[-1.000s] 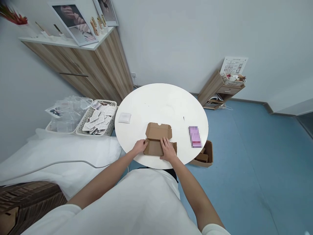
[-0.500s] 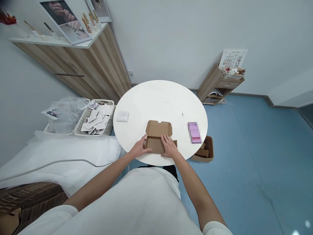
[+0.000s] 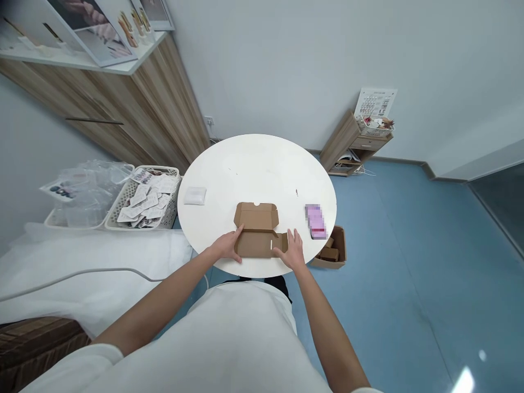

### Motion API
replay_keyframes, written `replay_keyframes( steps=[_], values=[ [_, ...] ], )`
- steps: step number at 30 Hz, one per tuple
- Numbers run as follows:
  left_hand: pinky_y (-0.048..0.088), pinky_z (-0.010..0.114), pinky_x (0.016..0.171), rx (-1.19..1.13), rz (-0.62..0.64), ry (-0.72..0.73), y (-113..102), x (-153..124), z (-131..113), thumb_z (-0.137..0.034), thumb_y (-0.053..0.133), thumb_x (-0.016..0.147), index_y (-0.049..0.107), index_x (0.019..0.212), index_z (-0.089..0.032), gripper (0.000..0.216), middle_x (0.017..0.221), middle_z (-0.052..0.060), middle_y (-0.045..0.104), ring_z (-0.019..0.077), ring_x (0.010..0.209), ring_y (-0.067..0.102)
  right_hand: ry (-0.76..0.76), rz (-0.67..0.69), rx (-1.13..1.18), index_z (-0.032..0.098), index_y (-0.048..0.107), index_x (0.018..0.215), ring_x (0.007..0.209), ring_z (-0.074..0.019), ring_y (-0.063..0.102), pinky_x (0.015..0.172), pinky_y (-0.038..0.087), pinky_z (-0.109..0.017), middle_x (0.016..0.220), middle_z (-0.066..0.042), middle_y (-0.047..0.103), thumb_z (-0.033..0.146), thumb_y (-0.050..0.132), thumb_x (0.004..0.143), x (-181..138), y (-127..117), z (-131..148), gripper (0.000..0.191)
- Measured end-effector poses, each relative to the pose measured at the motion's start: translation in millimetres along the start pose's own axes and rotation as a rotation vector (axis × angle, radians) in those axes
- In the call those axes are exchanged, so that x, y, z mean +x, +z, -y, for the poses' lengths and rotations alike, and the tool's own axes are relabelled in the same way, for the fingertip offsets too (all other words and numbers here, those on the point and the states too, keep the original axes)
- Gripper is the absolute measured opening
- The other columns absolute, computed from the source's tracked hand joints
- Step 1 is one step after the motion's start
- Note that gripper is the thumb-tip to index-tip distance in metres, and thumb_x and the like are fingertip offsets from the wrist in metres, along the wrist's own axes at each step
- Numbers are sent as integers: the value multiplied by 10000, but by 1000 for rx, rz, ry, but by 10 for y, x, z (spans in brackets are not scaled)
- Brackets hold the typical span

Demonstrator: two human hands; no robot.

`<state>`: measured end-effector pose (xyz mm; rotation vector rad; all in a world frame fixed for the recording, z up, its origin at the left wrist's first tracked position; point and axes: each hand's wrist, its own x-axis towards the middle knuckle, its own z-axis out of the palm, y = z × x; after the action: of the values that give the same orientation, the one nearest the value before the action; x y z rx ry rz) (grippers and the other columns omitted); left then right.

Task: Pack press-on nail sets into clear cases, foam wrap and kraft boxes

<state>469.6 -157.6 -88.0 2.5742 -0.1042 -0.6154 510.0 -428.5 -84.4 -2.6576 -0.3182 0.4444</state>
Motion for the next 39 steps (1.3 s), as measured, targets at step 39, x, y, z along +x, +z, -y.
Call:
replay_keyframes(
  steps=[39],
  values=[
    [399, 331, 720, -81, 3, -16, 71, -57, -158, -545, 733, 377, 15, 1370, -198, 1273, 1104, 142, 545, 329, 970, 537, 139, 167, -284, 157, 509, 880, 718, -196, 585, 553, 327, -251, 773, -93, 612, 324, 306, 871, 144, 102, 298, 263]
  ],
)
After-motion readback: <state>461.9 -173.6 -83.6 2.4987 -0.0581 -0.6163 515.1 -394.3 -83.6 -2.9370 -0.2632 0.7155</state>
